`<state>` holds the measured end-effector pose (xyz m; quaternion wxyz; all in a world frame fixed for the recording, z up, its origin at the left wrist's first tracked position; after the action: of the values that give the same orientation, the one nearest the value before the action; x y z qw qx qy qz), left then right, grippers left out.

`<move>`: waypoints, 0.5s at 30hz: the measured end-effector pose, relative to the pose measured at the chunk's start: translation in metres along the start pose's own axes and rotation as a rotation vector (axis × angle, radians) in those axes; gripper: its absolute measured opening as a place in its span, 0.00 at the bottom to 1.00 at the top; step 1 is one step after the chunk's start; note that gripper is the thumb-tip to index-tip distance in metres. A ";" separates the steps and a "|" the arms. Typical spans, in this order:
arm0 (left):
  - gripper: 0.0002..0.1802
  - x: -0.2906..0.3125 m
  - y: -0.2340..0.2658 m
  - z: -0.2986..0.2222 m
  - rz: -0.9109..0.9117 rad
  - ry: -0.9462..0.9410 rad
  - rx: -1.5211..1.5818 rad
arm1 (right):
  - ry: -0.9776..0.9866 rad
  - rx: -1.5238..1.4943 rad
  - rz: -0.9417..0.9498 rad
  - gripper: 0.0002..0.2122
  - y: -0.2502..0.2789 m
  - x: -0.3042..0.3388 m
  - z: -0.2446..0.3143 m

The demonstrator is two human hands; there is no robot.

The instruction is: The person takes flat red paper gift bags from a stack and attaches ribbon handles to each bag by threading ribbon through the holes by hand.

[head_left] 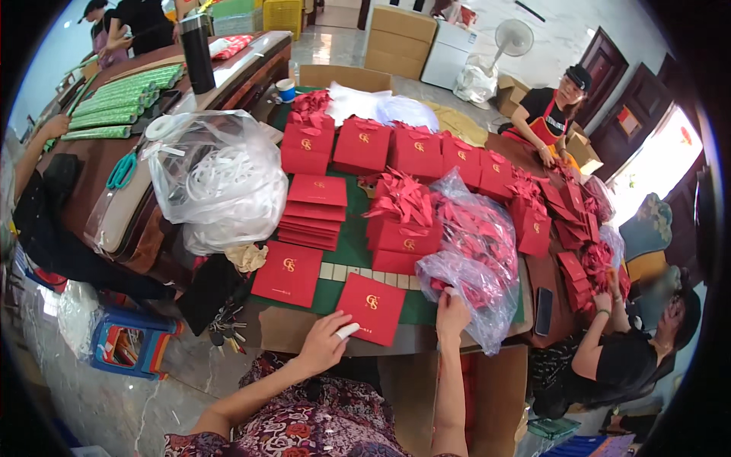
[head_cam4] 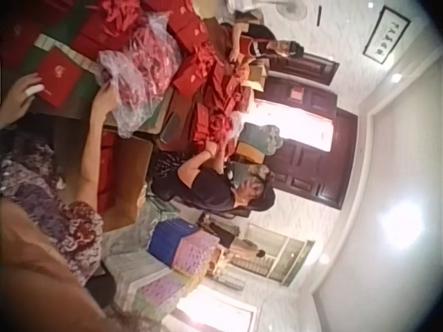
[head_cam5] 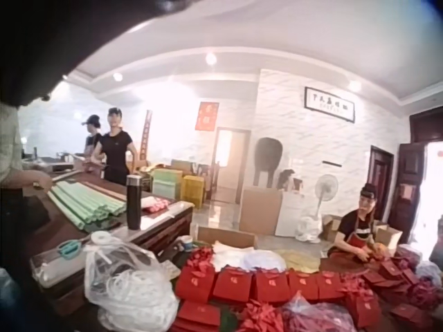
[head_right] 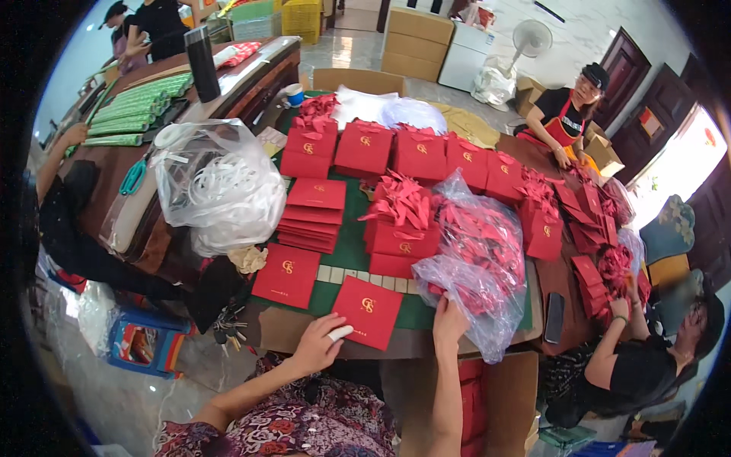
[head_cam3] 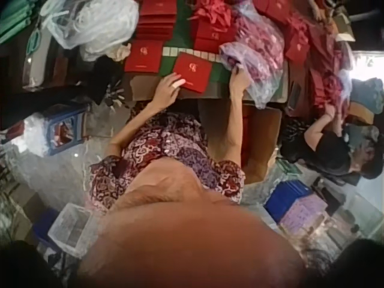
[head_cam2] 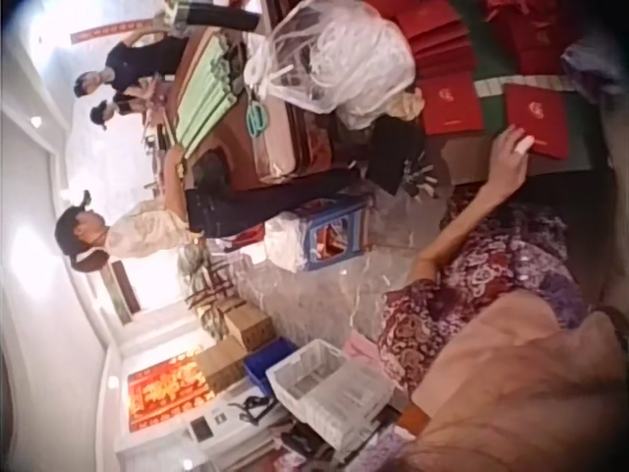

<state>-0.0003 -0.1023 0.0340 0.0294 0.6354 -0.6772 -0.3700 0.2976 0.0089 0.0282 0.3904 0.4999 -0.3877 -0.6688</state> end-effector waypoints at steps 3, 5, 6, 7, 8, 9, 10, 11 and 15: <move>0.21 0.000 -0.001 -0.003 -0.005 -0.024 0.044 | 0.028 -0.244 -0.109 0.07 0.019 0.007 0.010; 0.20 -0.008 -0.004 -0.004 -0.042 -0.032 0.027 | 0.035 -0.503 -0.200 0.06 0.026 0.019 0.012; 0.19 -0.012 -0.005 -0.009 -0.062 -0.038 -0.032 | -0.003 -0.610 -0.193 0.05 0.025 0.025 0.012; 0.18 -0.016 -0.009 -0.006 -0.047 -0.011 0.003 | -0.167 -0.800 0.017 0.06 0.002 0.034 0.006; 0.18 -0.018 -0.015 -0.003 -0.026 0.013 0.048 | -0.334 -0.961 0.246 0.06 -0.022 0.047 0.002; 0.19 -0.021 -0.021 -0.003 -0.003 0.049 0.089 | -0.325 -1.049 0.311 0.06 -0.020 0.053 0.014; 0.20 -0.025 -0.026 -0.005 0.019 0.083 0.136 | -0.315 -1.132 0.377 0.07 -0.019 0.061 0.028; 0.22 -0.028 -0.026 -0.009 0.050 0.148 0.227 | -0.215 -1.094 0.361 0.05 -0.022 0.066 0.038; 0.24 -0.035 -0.043 -0.007 0.085 0.222 0.451 | 0.025 -1.055 0.239 0.05 0.030 0.072 0.095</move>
<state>0.0463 -0.0710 0.0309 -0.0233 0.6336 -0.7612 -0.1360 0.1958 -0.0562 0.0479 0.6665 0.1961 -0.0487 -0.7176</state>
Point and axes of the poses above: each hand's wrist, its own x-axis away from the middle knuckle, its own y-axis out of the back of the hand, z = x × y, the point moved 8 cm from there along -x, towards the middle knuckle, and after that the axes turned 9 degrees about x, right-handed, at the moved point
